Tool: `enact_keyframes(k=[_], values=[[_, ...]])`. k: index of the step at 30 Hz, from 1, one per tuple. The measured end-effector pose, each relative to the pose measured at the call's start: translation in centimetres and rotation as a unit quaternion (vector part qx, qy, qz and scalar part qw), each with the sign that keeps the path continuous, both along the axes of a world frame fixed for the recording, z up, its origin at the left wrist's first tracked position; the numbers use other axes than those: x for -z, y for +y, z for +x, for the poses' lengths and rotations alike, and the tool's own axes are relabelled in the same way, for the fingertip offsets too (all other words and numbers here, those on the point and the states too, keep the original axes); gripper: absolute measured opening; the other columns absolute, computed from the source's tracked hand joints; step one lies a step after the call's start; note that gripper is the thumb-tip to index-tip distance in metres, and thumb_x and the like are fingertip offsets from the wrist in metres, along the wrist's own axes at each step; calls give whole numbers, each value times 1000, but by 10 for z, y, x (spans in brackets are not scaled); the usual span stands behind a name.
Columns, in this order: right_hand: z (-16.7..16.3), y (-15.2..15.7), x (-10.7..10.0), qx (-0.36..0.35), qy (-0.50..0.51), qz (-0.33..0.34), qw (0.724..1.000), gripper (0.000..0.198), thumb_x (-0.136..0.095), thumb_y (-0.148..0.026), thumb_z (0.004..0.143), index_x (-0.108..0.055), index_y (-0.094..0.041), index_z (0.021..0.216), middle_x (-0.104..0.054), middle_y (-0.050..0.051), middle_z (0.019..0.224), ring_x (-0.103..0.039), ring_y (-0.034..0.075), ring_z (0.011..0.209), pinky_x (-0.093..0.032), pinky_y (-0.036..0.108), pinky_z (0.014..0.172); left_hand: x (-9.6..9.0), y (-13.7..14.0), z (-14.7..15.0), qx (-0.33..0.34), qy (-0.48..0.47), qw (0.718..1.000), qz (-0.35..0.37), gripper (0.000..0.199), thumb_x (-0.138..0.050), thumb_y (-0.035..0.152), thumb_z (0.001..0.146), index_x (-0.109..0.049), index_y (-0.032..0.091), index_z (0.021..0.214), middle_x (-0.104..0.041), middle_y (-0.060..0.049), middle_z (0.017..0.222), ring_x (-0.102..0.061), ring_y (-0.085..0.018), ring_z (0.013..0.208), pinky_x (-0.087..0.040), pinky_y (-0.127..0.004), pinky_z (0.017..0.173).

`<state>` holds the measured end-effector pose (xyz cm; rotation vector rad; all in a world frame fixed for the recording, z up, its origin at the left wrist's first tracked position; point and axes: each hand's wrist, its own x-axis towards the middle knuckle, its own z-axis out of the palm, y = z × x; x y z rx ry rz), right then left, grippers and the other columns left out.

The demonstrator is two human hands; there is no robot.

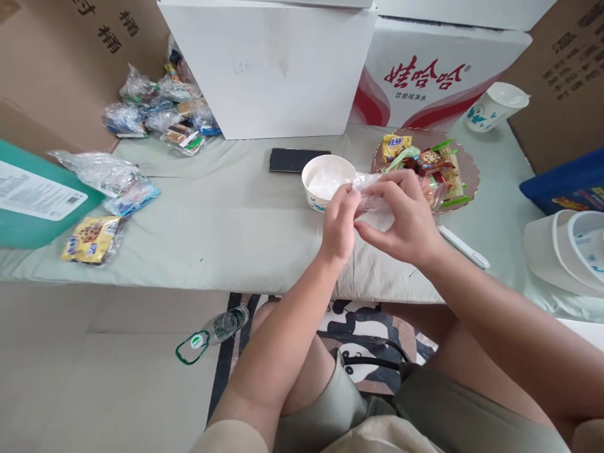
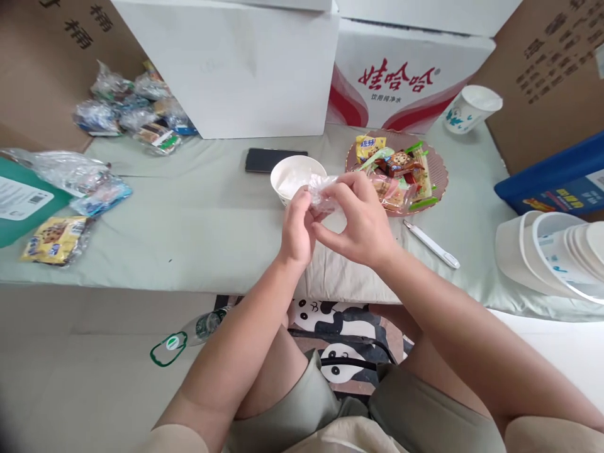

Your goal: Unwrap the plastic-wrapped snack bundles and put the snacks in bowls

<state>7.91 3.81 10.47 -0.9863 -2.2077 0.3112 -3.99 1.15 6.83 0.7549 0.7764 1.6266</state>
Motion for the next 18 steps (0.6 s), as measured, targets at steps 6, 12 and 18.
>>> enact_keyframes(k=[6,12,18], values=[[-20,44,-11,15,-69,15,997,6,-57,-20,84,-59,-24,88,-64,9,100,-60,22,91,-47,38,82,-9,-3,-30,-133,69,986,-68,42,-53,55,96,-57,20,72,-63,-3,71,-64,-15,72,-47,-27,69],[-60,93,-9,-86,-280,-126,948,5,-69,-18,79,-70,-22,76,-67,3,82,-59,18,78,-39,33,73,-12,-7,-56,-274,-38,954,-116,45,-45,46,99,-41,22,61,-36,4,52,-37,-9,47,-33,-25,51],[-93,141,36,-75,-119,-265,954,28,-76,-11,78,-64,-18,54,-51,-7,49,-38,4,49,-34,26,61,-13,-9,-62,-265,-63,953,-134,39,-45,42,95,-38,22,63,-31,4,53,-32,-9,49,-29,-25,52]])
